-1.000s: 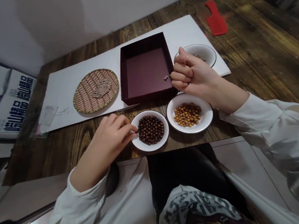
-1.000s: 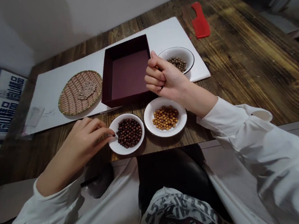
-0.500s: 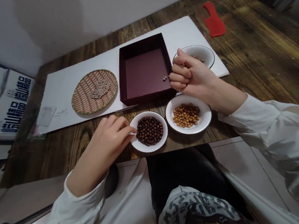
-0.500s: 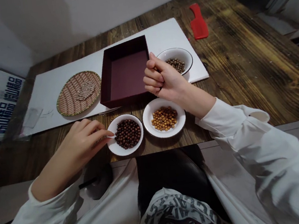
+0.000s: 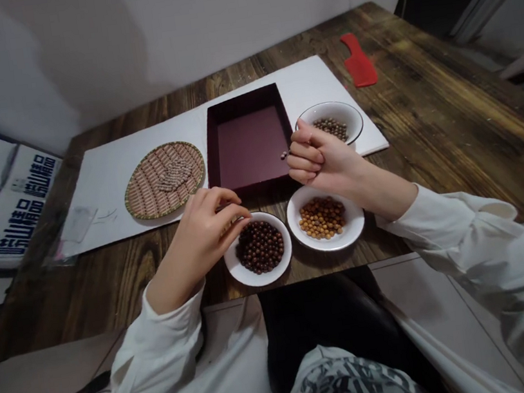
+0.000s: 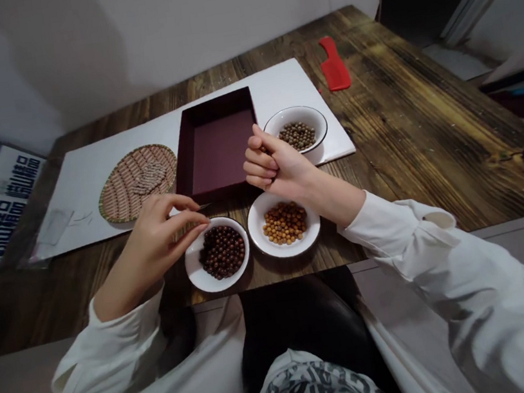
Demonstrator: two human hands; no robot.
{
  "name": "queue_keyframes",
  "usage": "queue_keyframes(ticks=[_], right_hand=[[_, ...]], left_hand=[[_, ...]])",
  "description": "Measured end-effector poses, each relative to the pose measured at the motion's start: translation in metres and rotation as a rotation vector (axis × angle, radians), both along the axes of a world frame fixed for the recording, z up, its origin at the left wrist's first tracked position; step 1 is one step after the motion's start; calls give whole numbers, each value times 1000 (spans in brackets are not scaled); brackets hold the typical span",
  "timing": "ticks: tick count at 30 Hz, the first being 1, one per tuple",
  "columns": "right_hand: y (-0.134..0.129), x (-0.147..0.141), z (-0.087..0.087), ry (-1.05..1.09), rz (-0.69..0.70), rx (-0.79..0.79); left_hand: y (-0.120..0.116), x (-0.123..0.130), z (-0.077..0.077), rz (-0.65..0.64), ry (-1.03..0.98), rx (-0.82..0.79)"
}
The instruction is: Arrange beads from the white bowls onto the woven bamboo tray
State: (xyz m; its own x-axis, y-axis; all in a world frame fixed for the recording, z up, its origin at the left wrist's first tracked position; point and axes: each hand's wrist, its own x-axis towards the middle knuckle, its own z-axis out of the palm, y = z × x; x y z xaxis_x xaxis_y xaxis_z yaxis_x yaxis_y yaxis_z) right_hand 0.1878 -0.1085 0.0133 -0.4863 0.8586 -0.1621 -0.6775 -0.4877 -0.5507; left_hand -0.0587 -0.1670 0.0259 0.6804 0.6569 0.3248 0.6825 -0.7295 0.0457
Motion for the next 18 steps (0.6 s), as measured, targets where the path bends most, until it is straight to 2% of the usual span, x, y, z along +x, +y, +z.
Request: queue_keyframes(ticks=[4,9,18], right_hand=[[-1,-1,-2,46,24,1],[-3,-3,-4,81,-9,-48],[-12,-9,-4,124,-56,-113]], left_hand=[[23,10,-9,5,-174,10],[47,20,-22,-23,-262,16],[50,24,-39,18,-334,4]])
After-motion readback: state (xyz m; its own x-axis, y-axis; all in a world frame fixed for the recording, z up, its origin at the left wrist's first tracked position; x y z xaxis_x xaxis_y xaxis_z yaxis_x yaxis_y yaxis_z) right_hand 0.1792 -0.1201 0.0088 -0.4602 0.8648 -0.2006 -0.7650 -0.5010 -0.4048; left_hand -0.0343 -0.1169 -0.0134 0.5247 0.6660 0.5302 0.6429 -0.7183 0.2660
